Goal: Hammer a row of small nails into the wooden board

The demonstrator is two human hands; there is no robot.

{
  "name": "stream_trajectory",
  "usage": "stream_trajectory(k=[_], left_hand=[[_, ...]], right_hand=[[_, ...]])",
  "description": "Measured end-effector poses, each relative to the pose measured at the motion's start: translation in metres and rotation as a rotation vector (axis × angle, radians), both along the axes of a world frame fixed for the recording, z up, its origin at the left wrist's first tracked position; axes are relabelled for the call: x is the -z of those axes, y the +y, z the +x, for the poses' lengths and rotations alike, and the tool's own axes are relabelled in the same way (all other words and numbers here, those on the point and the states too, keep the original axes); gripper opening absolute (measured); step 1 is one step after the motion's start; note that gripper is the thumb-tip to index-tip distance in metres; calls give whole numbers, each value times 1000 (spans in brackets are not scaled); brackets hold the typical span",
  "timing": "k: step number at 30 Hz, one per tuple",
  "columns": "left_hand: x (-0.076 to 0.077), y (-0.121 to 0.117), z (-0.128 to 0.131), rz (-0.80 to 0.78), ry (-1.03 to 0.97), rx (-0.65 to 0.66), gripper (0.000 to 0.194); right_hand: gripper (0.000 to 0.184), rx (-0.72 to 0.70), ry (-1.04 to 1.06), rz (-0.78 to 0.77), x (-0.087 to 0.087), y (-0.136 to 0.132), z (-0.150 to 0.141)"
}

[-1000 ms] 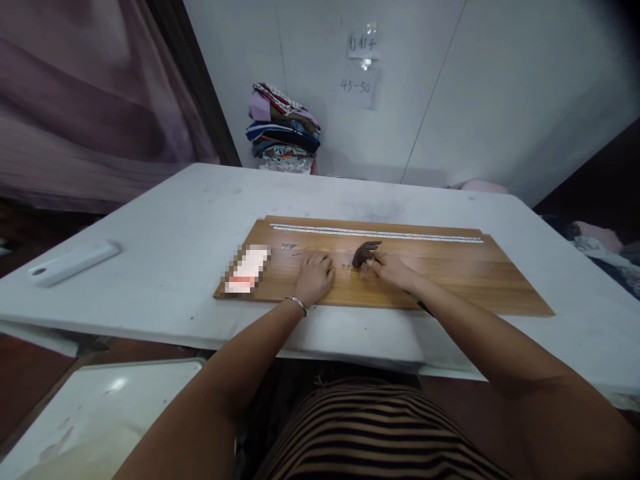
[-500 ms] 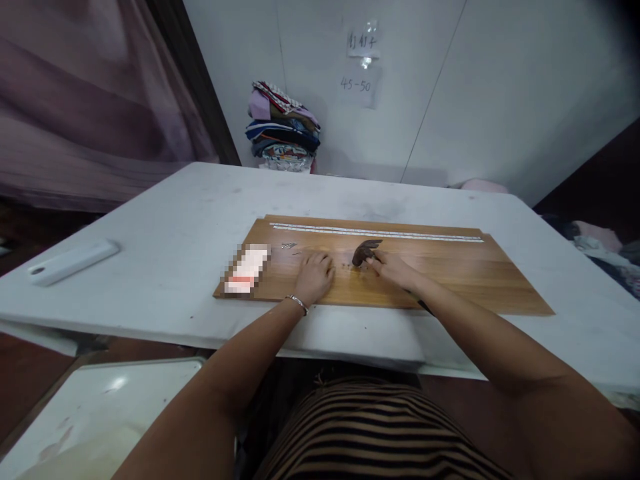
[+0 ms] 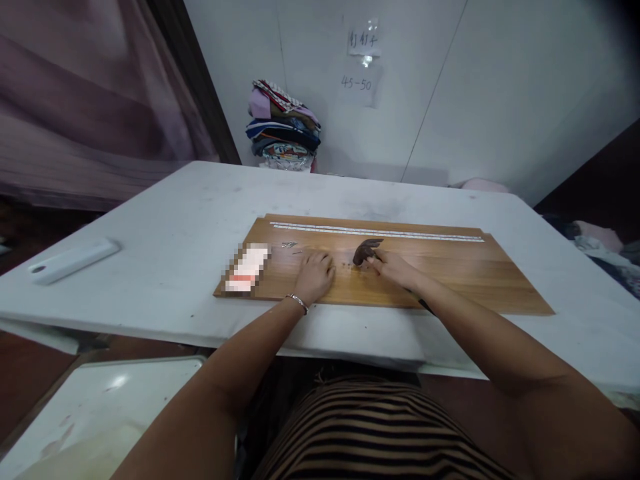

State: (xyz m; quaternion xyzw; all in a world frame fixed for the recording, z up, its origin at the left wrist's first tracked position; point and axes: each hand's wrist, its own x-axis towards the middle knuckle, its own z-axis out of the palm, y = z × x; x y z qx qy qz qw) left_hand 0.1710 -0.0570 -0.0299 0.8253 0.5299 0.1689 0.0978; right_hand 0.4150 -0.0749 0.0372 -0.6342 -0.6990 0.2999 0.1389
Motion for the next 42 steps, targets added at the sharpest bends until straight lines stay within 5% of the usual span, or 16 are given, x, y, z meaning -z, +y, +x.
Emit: stream_trajectory(k=[42], left_hand=[[-1,0,0,-14,10,-5,26]], right_hand=[[27,1,-15,-15,2,1,-1]])
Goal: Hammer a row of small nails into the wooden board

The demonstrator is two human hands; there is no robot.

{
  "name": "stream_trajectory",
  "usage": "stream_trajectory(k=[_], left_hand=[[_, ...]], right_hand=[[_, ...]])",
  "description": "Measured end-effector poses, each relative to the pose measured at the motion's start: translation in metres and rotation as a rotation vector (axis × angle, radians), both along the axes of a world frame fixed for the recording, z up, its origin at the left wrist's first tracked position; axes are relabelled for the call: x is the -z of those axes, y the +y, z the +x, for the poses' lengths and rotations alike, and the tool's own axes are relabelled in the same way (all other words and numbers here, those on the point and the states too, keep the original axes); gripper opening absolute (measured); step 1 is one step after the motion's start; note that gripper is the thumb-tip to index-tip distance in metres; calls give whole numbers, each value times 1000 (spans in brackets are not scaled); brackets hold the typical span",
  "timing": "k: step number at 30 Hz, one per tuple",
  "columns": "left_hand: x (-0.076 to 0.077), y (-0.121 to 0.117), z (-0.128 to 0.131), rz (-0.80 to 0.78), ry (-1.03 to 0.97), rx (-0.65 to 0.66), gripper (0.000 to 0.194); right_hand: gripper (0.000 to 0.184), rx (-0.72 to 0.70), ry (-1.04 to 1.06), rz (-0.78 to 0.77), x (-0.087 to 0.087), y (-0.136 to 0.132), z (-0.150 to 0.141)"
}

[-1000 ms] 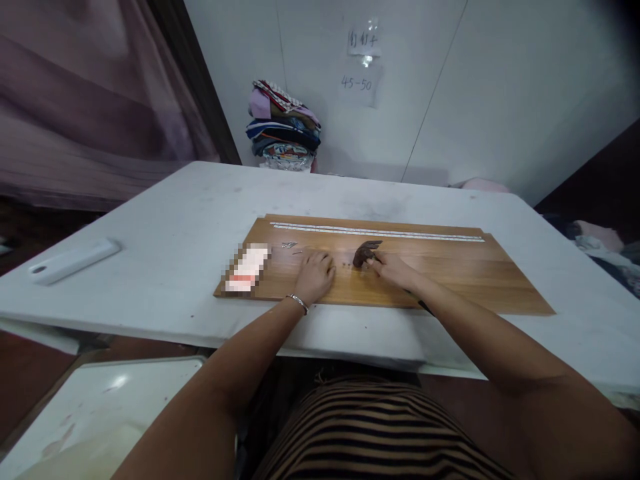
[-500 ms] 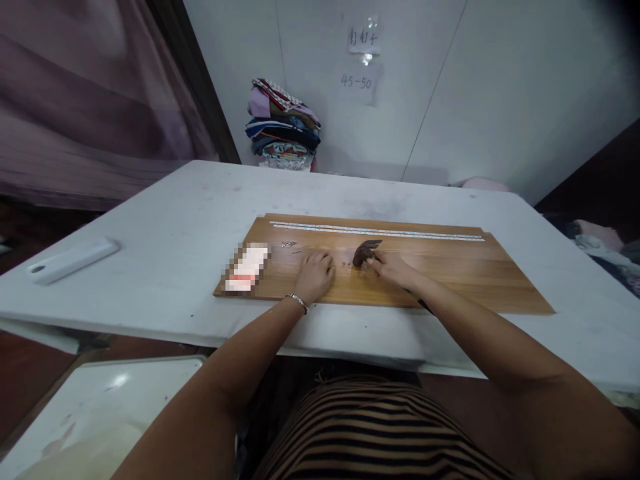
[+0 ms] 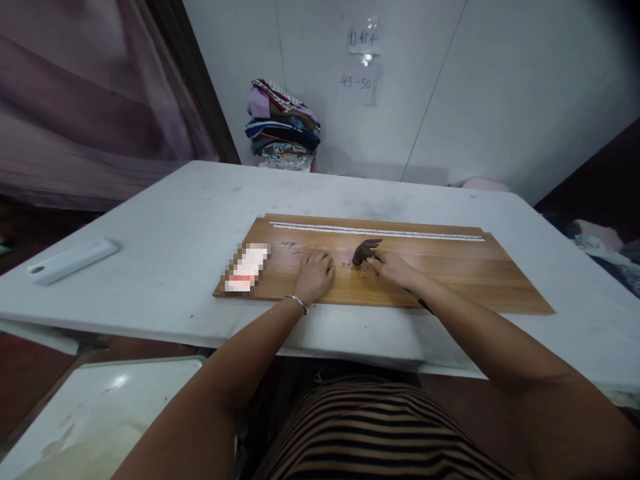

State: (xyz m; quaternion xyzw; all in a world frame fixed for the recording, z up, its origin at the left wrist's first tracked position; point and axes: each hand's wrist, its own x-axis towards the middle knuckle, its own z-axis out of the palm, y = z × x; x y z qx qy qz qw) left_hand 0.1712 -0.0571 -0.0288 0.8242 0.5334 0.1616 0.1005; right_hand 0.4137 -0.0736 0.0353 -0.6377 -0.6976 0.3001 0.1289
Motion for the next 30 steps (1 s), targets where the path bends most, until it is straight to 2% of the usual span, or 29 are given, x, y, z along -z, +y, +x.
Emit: stream_trajectory(k=[8,30], left_hand=[[-5,-2,2,-18,21,-10,24],[-3,-1,1,-11,15,-4,26]], right_hand=[[24,-11,-15,-12,-3,-3,-2],[27,-1,-7,-7,-5,-2,-2]])
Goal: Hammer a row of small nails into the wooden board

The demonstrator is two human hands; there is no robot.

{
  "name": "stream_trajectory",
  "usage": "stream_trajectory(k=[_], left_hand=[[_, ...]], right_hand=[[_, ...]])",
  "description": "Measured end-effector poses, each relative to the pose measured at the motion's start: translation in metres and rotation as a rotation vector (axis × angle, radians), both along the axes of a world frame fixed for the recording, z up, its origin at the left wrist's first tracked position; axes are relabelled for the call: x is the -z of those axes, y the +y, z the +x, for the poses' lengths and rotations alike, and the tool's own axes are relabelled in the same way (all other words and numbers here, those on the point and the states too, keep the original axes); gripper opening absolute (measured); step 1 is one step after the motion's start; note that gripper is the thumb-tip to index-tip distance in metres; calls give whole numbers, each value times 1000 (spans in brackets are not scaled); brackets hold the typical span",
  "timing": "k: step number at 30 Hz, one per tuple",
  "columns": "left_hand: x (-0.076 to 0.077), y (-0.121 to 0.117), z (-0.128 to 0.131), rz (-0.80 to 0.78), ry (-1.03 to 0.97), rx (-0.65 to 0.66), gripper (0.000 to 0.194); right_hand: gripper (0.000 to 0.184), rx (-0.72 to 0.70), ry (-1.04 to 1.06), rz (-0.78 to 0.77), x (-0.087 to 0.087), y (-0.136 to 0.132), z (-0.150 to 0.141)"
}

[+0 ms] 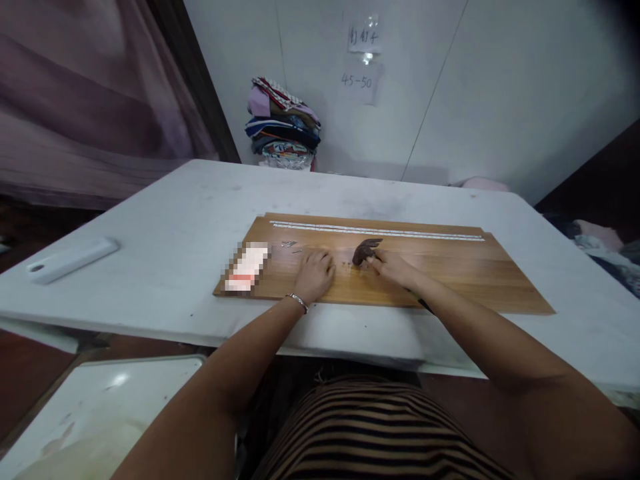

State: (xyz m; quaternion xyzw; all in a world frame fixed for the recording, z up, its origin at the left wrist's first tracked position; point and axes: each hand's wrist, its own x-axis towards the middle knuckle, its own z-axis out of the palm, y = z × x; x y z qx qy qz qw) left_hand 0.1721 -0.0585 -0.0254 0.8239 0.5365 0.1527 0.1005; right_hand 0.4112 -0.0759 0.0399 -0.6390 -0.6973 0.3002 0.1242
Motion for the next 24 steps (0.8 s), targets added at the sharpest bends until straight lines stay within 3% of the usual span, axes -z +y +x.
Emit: stream_trajectory(k=[16,21,24], left_hand=[[5,2,-2,-20,-107,-5,21],[-5,13,-18,-48,-321,-175,27],[-14,28,-39,-66,-324,-307,27]], right_hand=[[26,1,-2,19,4,-3,3],[28,-7,20,40,5,-4,10],[30,-24,47,43,5,-5,14]])
